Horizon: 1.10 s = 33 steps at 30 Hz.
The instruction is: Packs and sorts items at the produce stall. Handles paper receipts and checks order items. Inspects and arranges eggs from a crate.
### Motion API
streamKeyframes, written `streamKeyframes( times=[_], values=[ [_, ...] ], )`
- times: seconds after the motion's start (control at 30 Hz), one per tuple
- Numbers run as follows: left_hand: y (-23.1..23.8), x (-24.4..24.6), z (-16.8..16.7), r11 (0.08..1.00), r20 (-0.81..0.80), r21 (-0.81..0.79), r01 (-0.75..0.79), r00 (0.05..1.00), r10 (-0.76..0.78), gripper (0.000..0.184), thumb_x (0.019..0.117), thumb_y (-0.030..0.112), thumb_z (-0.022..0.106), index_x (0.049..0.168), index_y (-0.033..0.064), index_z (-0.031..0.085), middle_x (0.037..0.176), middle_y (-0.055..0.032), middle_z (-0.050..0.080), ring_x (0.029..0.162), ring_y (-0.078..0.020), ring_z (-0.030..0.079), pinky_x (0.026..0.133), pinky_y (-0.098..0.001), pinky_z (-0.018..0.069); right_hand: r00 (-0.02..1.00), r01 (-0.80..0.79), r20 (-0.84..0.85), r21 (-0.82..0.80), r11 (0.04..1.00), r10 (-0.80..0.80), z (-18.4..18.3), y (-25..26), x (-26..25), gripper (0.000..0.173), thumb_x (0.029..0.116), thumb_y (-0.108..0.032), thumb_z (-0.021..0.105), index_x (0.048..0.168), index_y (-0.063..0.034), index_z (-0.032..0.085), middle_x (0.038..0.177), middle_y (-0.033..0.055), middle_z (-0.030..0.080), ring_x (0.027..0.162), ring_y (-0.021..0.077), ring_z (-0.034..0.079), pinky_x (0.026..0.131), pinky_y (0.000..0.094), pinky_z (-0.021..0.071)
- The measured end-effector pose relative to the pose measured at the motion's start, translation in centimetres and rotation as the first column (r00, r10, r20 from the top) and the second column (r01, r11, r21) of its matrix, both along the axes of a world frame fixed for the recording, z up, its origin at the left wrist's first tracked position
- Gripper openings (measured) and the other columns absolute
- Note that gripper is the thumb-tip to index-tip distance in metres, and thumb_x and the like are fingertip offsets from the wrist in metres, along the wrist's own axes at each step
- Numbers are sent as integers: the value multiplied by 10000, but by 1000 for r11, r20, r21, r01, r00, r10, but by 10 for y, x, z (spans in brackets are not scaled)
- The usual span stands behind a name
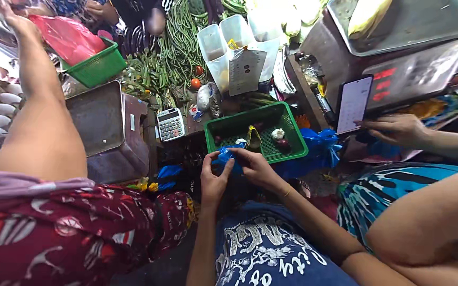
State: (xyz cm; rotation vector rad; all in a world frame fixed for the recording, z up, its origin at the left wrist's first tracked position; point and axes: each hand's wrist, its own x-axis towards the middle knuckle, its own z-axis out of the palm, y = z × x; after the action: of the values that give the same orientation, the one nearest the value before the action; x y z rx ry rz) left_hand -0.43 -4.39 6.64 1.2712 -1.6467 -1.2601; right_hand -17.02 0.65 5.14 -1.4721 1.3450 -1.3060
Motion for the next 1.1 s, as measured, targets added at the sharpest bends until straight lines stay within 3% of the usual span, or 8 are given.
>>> streamKeyframes(
  times=[0.1,0.27,0.47,0.6,0.7,0.87,0.97,1.1],
  values=[
    [-8,2,-6,959,156,-244,-142,971,183,160,975,94,636,1092,16,713,1024,-100,729,928,-140,700,856,-344,575,989,44,-143,-17,999,-46,-12,2,3,381,964,-1,522,1315,-25,668,1154,123,740,992,140,714,906,320,581],
    [1,17,3,799,-508,580,158,837,204,290,935,80,541,1220,35,522,1006,-109,696,894,-188,711,774,-368,618,974,225,-47,238,945,-220,-30,-7,7,226,948,-80,512,958,-25,731,851,50,694,770,82,626,722,283,512],
    [-19,55,-30,990,-437,33,-138,889,138,313,804,-152,514,849,143,608,881,74,651,853,-34,624,758,-232,547,412,-177,864,388,905,-290,-2,-22,-12,294,1043,-161,400,870,-117,634,775,9,678,721,101,659,680,293,572],
    [-18,85,-20,969,295,-162,-189,927,230,291,841,-128,530,894,35,765,1252,-128,659,1131,-206,629,917,-344,537,879,424,77,323,846,-470,-27,-50,-38,146,985,-101,559,974,-73,702,840,52,672,712,144,613,619,348,516],
    [-11,86,-10,942,684,-256,-216,648,334,483,948,-56,462,1405,19,596,1468,-285,504,1290,-441,562,1033,-563,483,743,625,-508,291,725,-436,-70,-72,-48,800,852,-443,776,1475,-43,473,1433,258,522,1272,458,543,985,666,458],
    [-7,97,-18,846,534,-415,-334,663,524,316,865,-144,526,939,16,788,1462,-261,530,1299,-414,569,1041,-519,497,770,597,-583,511,619,-261,-84,-80,-65,575,1017,-348,585,1460,-1,463,1278,291,633,1165,468,636,943,667,489],
    [-22,105,-25,886,699,-275,-373,555,451,372,961,-74,485,1278,-24,672,1505,-295,465,1341,-432,531,1069,-524,477,737,629,-597,433,646,-317,-77,-76,-76,442,1024,-266,529,1399,-33,555,1180,271,686,1123,463,659,935,673,495],
    [-37,104,-35,919,656,-244,-310,645,392,439,875,-86,571,1301,-28,656,1571,-251,403,1227,-425,619,940,-527,554,859,505,-226,220,835,-460,-45,-69,-62,430,958,-95,635,1370,10,571,1183,213,694,1087,309,688,944,510,552]
  ],
)
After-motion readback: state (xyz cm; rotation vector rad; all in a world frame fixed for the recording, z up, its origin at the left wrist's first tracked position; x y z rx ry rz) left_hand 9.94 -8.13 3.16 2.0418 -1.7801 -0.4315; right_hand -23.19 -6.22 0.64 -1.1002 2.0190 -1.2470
